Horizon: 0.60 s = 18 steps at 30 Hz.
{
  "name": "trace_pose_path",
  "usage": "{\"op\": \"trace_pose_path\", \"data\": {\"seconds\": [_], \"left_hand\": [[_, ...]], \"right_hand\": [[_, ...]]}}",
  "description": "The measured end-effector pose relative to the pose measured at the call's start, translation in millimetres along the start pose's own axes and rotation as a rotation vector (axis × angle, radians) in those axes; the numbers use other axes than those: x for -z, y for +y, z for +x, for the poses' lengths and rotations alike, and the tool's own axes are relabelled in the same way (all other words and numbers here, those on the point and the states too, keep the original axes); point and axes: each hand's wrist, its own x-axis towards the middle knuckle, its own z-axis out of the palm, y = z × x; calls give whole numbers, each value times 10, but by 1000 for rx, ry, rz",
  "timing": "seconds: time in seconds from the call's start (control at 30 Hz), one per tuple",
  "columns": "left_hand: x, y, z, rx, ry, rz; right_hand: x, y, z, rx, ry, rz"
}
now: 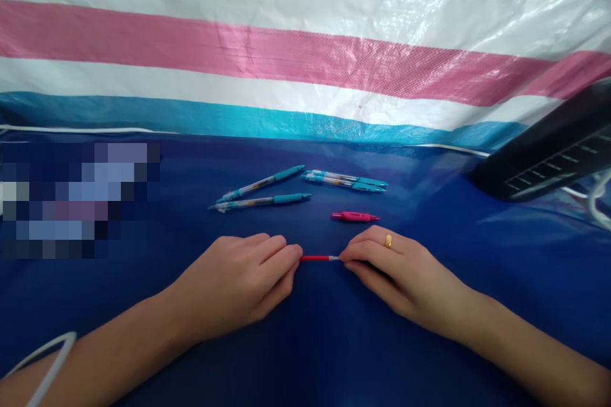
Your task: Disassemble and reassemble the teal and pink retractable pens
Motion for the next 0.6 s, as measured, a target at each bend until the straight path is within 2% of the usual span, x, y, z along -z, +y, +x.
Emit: {"op": "trace_pose_path", "data": {"seconds": [0.23, 0.47, 0.6], "left_hand": [[-9, 12, -21, -132, -14, 24], [90, 104, 40, -169, -12, 17], [83, 110, 14, -157, -40, 14]], "right_hand": [[-16, -50, -8, 31, 27, 6], [-73, -138, -14, 65, 76, 21], [-87, -149, -7, 57, 89, 17]]}}
